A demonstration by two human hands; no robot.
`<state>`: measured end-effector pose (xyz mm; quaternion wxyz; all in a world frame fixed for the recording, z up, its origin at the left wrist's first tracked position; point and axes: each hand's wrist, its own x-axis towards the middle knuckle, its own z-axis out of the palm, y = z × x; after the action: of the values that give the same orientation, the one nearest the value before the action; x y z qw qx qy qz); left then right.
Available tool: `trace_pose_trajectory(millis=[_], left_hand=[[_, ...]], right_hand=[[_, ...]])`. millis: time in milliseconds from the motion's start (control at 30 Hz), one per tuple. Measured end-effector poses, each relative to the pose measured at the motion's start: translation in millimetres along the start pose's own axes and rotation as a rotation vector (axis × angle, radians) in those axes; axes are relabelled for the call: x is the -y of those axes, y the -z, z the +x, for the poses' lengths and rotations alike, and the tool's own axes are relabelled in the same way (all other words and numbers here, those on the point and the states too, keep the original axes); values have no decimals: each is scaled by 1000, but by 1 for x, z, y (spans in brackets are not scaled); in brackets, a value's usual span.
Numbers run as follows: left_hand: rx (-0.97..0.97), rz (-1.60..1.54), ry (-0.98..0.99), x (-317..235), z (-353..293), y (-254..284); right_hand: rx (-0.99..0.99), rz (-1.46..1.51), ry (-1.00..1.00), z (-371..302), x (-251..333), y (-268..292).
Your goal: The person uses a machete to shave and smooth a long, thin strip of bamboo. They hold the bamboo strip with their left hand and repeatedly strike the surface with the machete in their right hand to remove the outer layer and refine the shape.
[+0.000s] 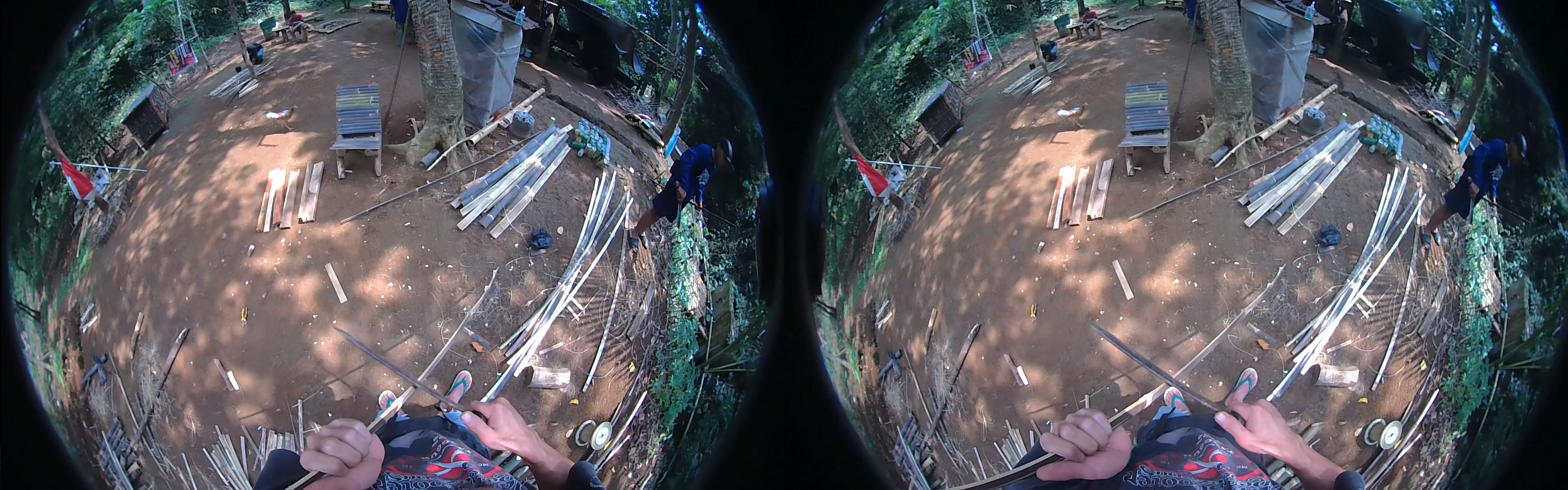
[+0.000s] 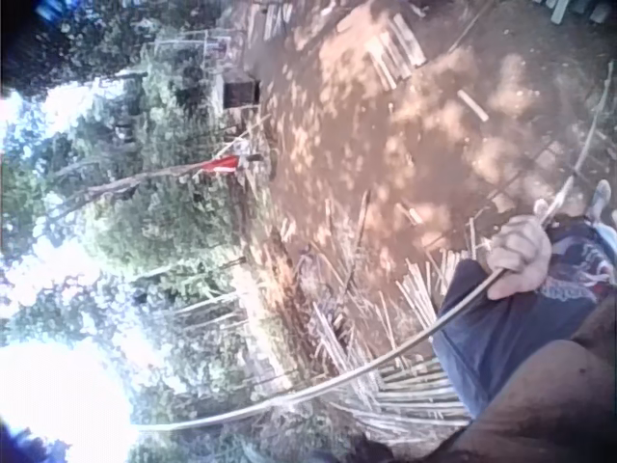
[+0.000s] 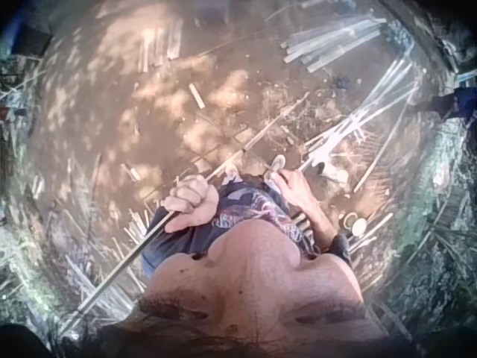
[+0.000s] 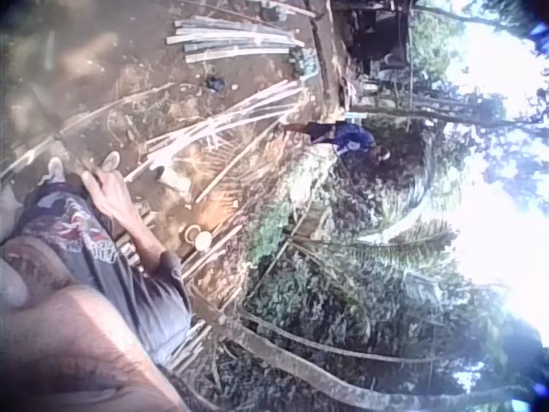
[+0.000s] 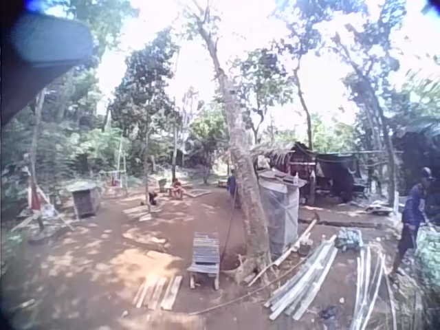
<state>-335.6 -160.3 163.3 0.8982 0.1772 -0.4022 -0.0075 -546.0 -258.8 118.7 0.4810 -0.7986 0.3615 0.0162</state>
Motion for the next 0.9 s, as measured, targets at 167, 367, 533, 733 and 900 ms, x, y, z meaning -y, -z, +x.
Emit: trace_pose_trajectory(millis=[167, 367, 533, 733, 900], left_hand=[[-106, -81, -3, 2, -4, -17], [-131, -47, 71, 3, 5, -10], [-90, -67, 122, 12, 1, -9], [-113, -55, 132, 4, 5, -6], [-74, -26, 151, -9, 3, 1]], right_hand=[[55, 148, 314, -5, -9, -22], [-99, 118, -132, 12, -49, -15], [-78, 143, 281, -5, -7, -14], [-151, 54, -255, 21, -114, -22], [-244, 53, -229, 29, -134, -21]])
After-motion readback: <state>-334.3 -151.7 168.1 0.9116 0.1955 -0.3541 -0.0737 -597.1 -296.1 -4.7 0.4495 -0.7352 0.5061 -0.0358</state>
